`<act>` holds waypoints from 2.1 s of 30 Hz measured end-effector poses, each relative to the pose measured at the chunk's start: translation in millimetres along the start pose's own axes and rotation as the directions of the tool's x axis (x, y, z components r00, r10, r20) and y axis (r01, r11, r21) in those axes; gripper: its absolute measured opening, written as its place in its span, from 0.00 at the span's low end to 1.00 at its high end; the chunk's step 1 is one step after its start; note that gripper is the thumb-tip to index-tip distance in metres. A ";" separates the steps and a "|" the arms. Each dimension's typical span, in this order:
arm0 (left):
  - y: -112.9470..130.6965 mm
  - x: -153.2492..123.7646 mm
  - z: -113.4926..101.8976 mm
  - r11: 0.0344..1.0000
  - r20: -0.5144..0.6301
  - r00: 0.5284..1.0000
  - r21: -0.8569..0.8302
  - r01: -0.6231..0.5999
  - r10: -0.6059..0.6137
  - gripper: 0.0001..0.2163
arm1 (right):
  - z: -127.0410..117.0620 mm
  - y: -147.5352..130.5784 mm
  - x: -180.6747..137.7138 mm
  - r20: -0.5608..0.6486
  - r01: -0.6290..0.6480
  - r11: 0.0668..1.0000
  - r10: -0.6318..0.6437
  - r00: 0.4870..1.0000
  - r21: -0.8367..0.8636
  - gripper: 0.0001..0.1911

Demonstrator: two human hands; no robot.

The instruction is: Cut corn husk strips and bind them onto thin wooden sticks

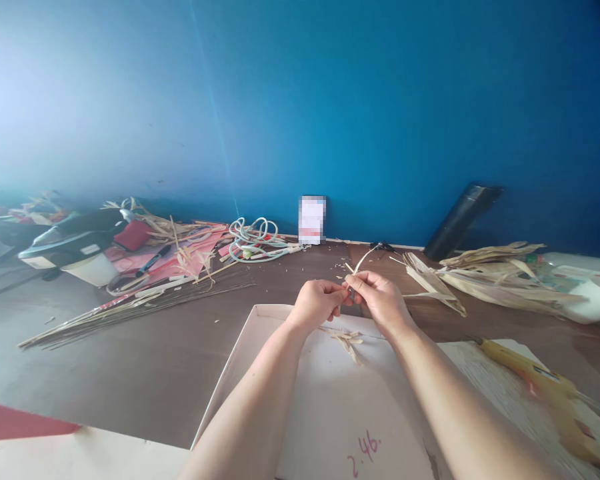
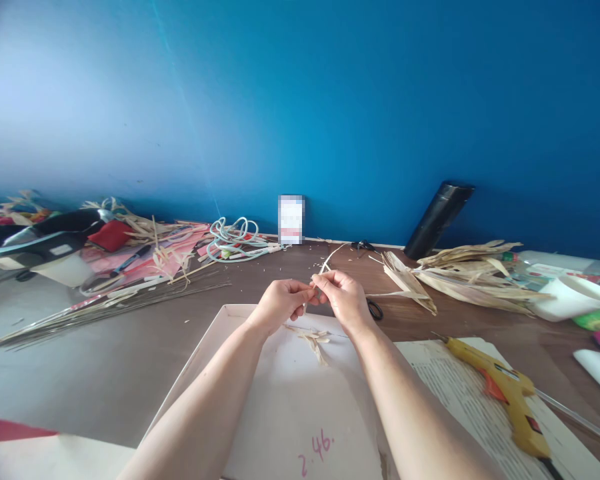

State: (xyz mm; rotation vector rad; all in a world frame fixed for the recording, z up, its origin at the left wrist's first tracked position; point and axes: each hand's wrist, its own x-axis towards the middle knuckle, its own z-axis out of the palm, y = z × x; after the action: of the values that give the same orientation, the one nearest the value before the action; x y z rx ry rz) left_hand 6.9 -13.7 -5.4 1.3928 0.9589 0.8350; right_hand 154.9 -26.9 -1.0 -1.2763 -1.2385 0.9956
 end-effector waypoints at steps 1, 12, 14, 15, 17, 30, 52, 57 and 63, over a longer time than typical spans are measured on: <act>0.6 -0.2 -0.3 1.000 0.005 1.000 -0.028 0.004 -0.004 0.12 | 0.4 -0.8 -0.4 0.002 -0.006 1.000 0.006 1.000 0.017 0.15; 3.4 -1.5 -1.2 0.991 -0.039 0.997 -0.117 0.061 -0.066 0.13 | 3.7 -2.0 -2.1 0.040 -0.069 0.984 0.063 0.997 0.166 0.13; 4.8 -2.3 -1.3 0.992 -0.049 0.996 -0.110 0.064 -0.070 0.12 | 3.8 -2.4 -2.3 0.040 -0.080 0.983 0.075 0.996 0.164 0.13; 5.2 -2.6 -1.4 0.993 -0.052 0.996 -0.102 0.061 -0.066 0.12 | 3.9 -2.7 -2.4 0.040 -0.084 0.983 0.078 0.996 0.165 0.13; 5.2 -2.8 -2.2 0.996 -0.059 0.997 -0.067 0.054 -0.058 0.12 | 4.3 -3.4 -2.7 0.037 -0.086 0.982 0.081 0.996 0.169 0.13; 12.4 -6.8 -6.0 0.972 -0.026 0.998 0.230 -0.054 0.061 0.14 | 5.0 -10.2 -4.7 -0.017 -0.112 0.984 0.115 0.993 0.139 0.16; 13.9 -7.8 -2.4 0.966 0.005 0.997 0.244 -0.080 0.082 0.12 | 4.9 -2.6 -2.9 -0.047 -0.081 0.989 0.088 0.995 0.123 0.16; 6.3 -4.3 -2.5 0.981 0.003 1.000 0.193 -0.015 0.014 0.16 | 4.4 0.8 -1.3 -0.072 -0.056 0.995 0.062 0.996 0.077 0.18; 4.8 -3.5 -3.6 0.984 -0.012 1.000 0.180 -0.016 0.018 0.21 | 3.4 3.3 -0.8 -0.074 -0.037 0.998 0.041 0.996 0.050 0.17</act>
State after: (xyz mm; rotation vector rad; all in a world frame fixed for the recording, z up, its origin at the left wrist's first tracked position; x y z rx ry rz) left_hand 2.5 -15.2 -0.3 1.5532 1.0549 0.7862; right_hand 151.8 -26.9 -4.7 -1.2927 -1.1292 0.9914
